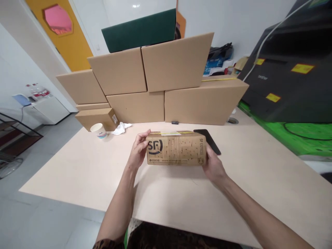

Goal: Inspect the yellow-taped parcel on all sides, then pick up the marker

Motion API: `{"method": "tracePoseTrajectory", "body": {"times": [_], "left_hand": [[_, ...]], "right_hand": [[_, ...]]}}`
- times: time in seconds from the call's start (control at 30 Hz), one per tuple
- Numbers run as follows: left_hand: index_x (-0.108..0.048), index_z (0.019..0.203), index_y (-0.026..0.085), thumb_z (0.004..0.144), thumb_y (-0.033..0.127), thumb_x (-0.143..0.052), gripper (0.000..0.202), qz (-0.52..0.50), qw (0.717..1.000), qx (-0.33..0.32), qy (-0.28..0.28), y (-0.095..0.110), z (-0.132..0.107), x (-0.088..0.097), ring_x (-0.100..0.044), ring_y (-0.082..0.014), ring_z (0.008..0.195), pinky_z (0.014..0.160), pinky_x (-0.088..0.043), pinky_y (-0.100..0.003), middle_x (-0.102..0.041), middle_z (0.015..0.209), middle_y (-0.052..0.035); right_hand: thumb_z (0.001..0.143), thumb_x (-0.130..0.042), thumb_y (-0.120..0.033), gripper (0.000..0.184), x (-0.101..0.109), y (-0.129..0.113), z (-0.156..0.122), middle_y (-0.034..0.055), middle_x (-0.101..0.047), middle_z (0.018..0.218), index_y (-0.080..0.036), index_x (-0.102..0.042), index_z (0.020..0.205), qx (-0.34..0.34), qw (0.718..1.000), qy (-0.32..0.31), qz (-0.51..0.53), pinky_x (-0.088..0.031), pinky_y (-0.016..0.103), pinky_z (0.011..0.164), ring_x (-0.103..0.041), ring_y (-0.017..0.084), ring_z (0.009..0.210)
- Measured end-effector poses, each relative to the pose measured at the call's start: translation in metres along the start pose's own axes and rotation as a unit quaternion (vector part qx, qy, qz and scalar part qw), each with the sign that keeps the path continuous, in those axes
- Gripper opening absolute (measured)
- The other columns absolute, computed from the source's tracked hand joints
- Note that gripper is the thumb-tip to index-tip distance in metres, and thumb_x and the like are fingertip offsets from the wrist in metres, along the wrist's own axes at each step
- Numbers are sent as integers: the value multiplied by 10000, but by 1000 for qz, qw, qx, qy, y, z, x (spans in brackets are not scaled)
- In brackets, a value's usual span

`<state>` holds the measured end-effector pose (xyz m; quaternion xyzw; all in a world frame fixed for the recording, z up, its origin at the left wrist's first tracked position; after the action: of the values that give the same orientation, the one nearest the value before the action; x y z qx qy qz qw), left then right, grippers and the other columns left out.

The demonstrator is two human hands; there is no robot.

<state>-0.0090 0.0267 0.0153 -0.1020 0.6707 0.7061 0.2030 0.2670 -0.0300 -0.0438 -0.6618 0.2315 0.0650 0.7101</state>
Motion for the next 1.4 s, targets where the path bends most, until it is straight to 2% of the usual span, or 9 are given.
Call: {"method": "tracePoseTrajectory", "body": {"times": [0.07,0.13,0.27,0.4,0.6,0.77,0.93,1.2,1.4], "left_hand": [[-636,863,205,612,478,-940,479,-1,999,11,44,-7,0,-2,-609,-286,1295,927,-516,-311,-673,1402,-64],[-624,885,203,637,519,-924,502,16,994,25,101,-15,1,0,-645,-280,1234,911,-528,-316,-699,1317,-79],[-582,1241,234,682,475,-919,697,35,981,101,162,-32,0,4,-721,-276,1087,886,-575,-371,-726,1193,-88],[-611,1274,187,721,455,-881,672,29,985,139,100,-34,-2,-2,-747,-311,1072,919,-605,-424,-757,1162,-122],[-529,1461,308,766,445,-865,784,7,999,42,33,-17,-4,-10,-672,-322,1285,1055,-574,-444,-673,1441,-75],[-531,1440,346,763,483,-867,769,4,1000,-20,11,-11,-4,-9,-571,-334,1416,1137,-519,-464,-516,1616,-56],[-542,1466,298,768,401,-851,771,16,999,-35,8,-6,-6,-10,-578,-342,1410,1123,-526,-444,-581,1556,-90],[-612,1445,238,756,404,-843,745,38,998,-37,-15,-6,-11,-13,-650,-359,1322,1041,-572,-428,-688,1441,-106],[-584,1470,249,760,432,-835,774,25,999,4,-48,-10,-10,-13,-679,-368,1277,1042,-571,-457,-721,1382,-109]], "right_hand": [[849,-694,-697,525,0,-3,0,-36,-695,1456,-380,-733,1264,7,1000,8,-5,-527,458,1130,-540,279,1463],[862,-683,-685,476,-3,-5,-2,-29,-727,1405,-371,-754,1212,-8,1000,6,-13,-532,454,1115,-566,283,1437],[846,-707,-675,442,-9,-5,-5,-3,-784,1295,-340,-785,1124,-62,998,-4,-13,-534,452,1091,-629,305,1365],[825,-750,-632,423,-9,-6,-7,-21,-763,1343,-349,-772,1139,-56,998,-6,-8,-512,446,1123,-608,293,1390],[898,-696,-604,454,-6,-10,-8,-8,-679,1483,-368,-698,1286,-27,999,-44,13,-460,496,1197,-560,293,1447],[880,-705,-595,498,-4,-11,-9,9,-644,1521,-371,-670,1323,8,998,-54,30,-406,521,1247,-503,311,1497],[845,-770,-541,544,-10,-20,-11,31,-634,1526,-353,-650,1341,17,997,-69,15,-426,537,1230,-480,330,1510],[706,-887,-430,753,-17,-21,-16,39,-697,1433,-375,-576,1389,-67,989,-127,19,-554,567,1090,-605,359,1376],[660,-903,-344,895,-14,-16,-15,53,-691,1434,-375,-514,1466,-51,993,-94,40,-574,585,1052,-630,374,1339]]}}
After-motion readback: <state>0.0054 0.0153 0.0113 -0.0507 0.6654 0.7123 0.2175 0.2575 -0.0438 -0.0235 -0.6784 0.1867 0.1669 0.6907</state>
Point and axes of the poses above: each hand's wrist, its own z-axis towards the middle knuckle, its own x-axis out of the back of the hand, y = z × x, the point moved 4 cm from there along z, towards the middle knuckle
